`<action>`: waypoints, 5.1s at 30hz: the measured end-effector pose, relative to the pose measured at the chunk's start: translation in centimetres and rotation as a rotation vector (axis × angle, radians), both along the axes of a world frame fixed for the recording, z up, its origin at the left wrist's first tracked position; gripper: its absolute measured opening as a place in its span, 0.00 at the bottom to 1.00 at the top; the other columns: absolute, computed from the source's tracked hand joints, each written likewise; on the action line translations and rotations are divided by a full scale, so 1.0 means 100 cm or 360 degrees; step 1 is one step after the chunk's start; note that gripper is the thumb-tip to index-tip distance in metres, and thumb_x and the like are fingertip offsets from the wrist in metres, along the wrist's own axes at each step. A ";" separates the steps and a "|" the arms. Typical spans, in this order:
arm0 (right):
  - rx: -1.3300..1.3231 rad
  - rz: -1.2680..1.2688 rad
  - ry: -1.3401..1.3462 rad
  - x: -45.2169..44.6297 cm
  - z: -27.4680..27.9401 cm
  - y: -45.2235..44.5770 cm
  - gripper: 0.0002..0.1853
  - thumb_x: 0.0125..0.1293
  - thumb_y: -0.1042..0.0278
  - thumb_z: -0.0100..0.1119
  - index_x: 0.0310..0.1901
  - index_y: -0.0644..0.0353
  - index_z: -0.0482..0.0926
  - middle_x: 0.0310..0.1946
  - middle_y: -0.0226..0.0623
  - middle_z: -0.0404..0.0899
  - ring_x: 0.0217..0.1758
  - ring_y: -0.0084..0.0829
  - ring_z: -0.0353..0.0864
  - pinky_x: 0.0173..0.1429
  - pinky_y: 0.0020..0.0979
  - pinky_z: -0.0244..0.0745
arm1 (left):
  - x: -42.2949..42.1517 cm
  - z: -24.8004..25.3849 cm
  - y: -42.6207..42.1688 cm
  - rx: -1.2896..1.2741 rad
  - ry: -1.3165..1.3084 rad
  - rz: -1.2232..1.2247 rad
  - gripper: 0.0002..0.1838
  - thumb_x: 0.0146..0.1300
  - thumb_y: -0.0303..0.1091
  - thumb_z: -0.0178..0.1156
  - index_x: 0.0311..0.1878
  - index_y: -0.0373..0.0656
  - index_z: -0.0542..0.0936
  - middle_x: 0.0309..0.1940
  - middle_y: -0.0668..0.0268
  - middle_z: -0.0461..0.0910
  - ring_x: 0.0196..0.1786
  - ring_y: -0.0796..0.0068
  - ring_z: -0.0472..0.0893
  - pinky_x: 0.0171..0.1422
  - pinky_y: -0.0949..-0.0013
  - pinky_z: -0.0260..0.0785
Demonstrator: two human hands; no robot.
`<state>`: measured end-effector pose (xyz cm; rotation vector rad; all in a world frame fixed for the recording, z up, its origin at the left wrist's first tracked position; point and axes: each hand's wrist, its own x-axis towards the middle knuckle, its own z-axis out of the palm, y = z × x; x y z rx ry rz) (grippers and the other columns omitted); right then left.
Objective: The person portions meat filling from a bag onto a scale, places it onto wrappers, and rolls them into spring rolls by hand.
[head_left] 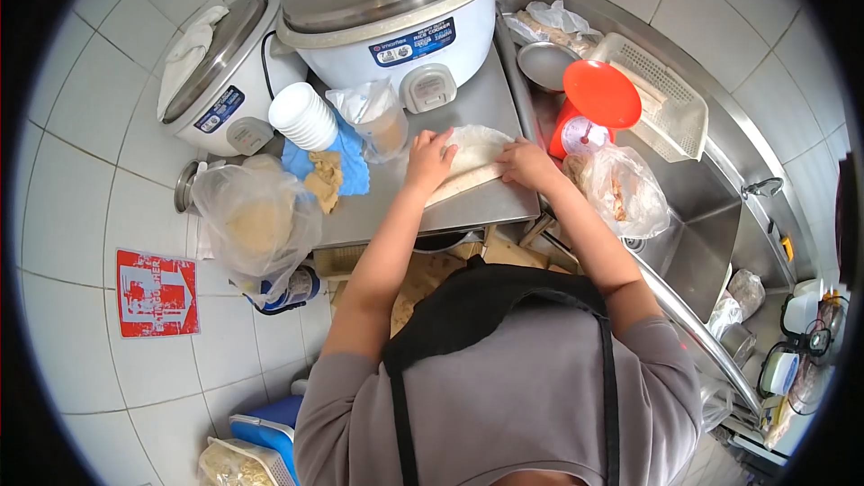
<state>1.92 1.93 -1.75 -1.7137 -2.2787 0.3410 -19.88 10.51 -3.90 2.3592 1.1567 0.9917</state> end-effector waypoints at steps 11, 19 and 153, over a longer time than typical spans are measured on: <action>0.0086 0.0212 0.0164 -0.035 0.000 0.004 0.11 0.44 0.68 0.67 0.32 0.58 0.81 0.36 0.38 0.78 0.46 0.42 0.76 0.50 0.39 0.73 | -0.002 0.017 -0.059 -0.0316 0.0208 -0.0246 0.19 0.45 0.34 0.70 0.43 0.40 0.82 0.36 0.59 0.79 0.42 0.56 0.78 0.47 0.60 0.71; 0.0029 0.0191 0.0360 -0.028 -0.004 -0.001 0.18 0.44 0.73 0.67 0.42 0.59 0.81 0.36 0.38 0.77 0.46 0.42 0.76 0.49 0.39 0.72 | -0.039 0.008 -0.060 -0.0367 0.0054 -0.0221 0.19 0.46 0.35 0.71 0.43 0.40 0.82 0.37 0.59 0.80 0.40 0.57 0.79 0.46 0.64 0.71; 0.0249 -0.0086 0.0467 -0.020 -0.007 -0.012 0.10 0.51 0.68 0.67 0.37 0.55 0.84 0.34 0.38 0.77 0.42 0.41 0.75 0.48 0.36 0.70 | -0.035 0.022 -0.074 0.0054 0.0074 -0.0421 0.20 0.53 0.34 0.67 0.48 0.36 0.80 0.42 0.59 0.81 0.47 0.57 0.78 0.52 0.64 0.71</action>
